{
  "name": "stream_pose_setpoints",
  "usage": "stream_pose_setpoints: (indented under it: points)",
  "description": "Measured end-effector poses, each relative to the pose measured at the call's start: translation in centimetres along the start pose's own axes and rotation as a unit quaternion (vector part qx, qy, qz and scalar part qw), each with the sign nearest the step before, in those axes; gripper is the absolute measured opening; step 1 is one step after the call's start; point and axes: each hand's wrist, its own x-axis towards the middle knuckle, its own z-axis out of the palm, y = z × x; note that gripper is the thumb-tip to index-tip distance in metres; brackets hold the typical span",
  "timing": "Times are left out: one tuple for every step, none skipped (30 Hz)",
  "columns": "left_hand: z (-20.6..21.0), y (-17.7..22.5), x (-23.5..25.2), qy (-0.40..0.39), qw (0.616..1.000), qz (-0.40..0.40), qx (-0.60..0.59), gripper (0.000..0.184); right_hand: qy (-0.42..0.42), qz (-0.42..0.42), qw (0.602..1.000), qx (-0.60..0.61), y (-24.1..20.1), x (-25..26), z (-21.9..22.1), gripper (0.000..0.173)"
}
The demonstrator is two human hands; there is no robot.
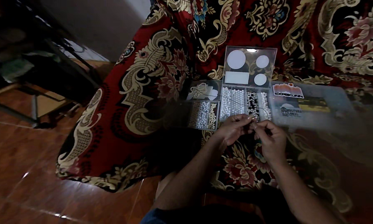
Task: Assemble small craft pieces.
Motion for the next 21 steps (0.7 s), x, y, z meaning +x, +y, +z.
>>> stream_pose_setpoints:
  points:
    - [-0.02, 0.03, -0.02, -0.002, 1.000, 0.001, 0.005, 0.022, 0.000, 0.000, 1.000, 0.002, -0.01, -0.01, -0.01, 0.012]
    - [-0.02, 0.06, -0.04, -0.002, 1.000, 0.002, 0.009, 0.022, 0.000, 0.000, 1.000, 0.001, -0.01, 0.00, -0.02, 0.013]
    - [0.00, 0.09, -0.06, -0.002, 1.000, 0.002, 0.011, 0.022, -0.001, 0.000, 1.000, 0.001, 0.00, 0.01, -0.03, 0.013]
    - [0.04, 0.11, -0.07, -0.001, 1.000, 0.002, 0.009, 0.022, -0.002, -0.001, 1.000, 0.002, 0.00, 0.01, -0.05, 0.013]
    - [0.07, 0.10, -0.08, -0.001, 1.000, 0.001, 0.008, 0.022, -0.003, -0.001, 1.000, 0.005, 0.00, 0.01, -0.06, 0.013]
    - [0.06, 0.07, -0.05, -0.002, 1.000, 0.002, 0.007, 0.022, -0.002, 0.000, 1.000, 0.006, 0.00, 0.01, -0.06, 0.013]
    - [-0.01, 0.02, -0.02, -0.003, 1.000, 0.003, 0.008, 0.022, -0.002, 0.001, 1.000, 0.007, -0.01, 0.03, -0.04, 0.013]
    - [-0.09, -0.05, 0.04, -0.005, 1.000, 0.004, 0.010, 0.022, -0.004, 0.002, 1.000, 0.009, 0.00, 0.04, -0.06, 0.013]
    - [-0.13, -0.06, 0.07, -0.005, 1.000, 0.004, 0.011, 0.022, -0.004, 0.004, 1.000, 0.010, -0.01, 0.05, -0.07, 0.013]
    - [-0.15, -0.04, 0.08, -0.005, 1.000, 0.004, 0.011, 0.022, -0.003, 0.007, 1.000, 0.011, -0.02, 0.07, -0.06, 0.013]
    - [-0.13, -0.01, 0.07, -0.004, 1.000, 0.003, 0.012, 0.022, -0.003, 0.009, 1.000, 0.012, -0.01, 0.07, -0.05, 0.014]
    - [-0.09, 0.02, 0.05, -0.002, 1.000, 0.001, 0.012, 0.021, -0.003, 0.009, 1.000, 0.012, 0.03, 0.07, -0.06, 0.013]
    - [-0.04, 0.05, 0.03, 0.000, 1.000, 0.000, 0.012, 0.021, -0.004, 0.008, 1.000, 0.012, 0.03, 0.08, -0.07, 0.013]
    - [-0.01, 0.07, 0.03, 0.001, 1.000, 0.000, 0.013, 0.021, -0.004, 0.009, 1.000, 0.014, 0.04, 0.08, -0.09, 0.014]
    - [0.01, 0.07, 0.02, 0.002, 1.000, 0.000, 0.015, 0.021, -0.005, 0.009, 1.000, 0.017, 0.08, 0.09, -0.10, 0.014]
    - [0.02, 0.06, 0.04, 0.002, 1.000, 0.002, 0.019, 0.020, -0.005, 0.009, 1.000, 0.018, 0.14, 0.10, -0.12, 0.014]
    - [0.00, 0.07, 0.06, 0.001, 1.000, 0.004, 0.024, 0.020, -0.007, 0.008, 1.000, 0.017, 0.20, 0.11, -0.15, 0.014]
    - [-0.02, 0.07, 0.07, 0.000, 1.000, 0.006, 0.028, 0.020, -0.008, 0.009, 1.000, 0.017, 0.24, 0.12, -0.18, 0.014]
    - [-0.02, 0.09, 0.05, -0.001, 0.999, 0.009, 0.034, 0.020, -0.008, 0.012, 1.000, 0.017, 0.23, 0.11, -0.21, 0.014]
    - [0.01, 0.12, 0.03, -0.002, 0.999, 0.011, 0.040, 0.020, -0.006, 0.015, 1.000, 0.018, 0.21, 0.13, -0.21, 0.014]
    - [0.01, 0.15, 0.01, -0.003, 0.999, 0.015, 0.044, 0.020, -0.005, 0.019, 1.000, 0.019, 0.16, 0.14, -0.20, 0.015]
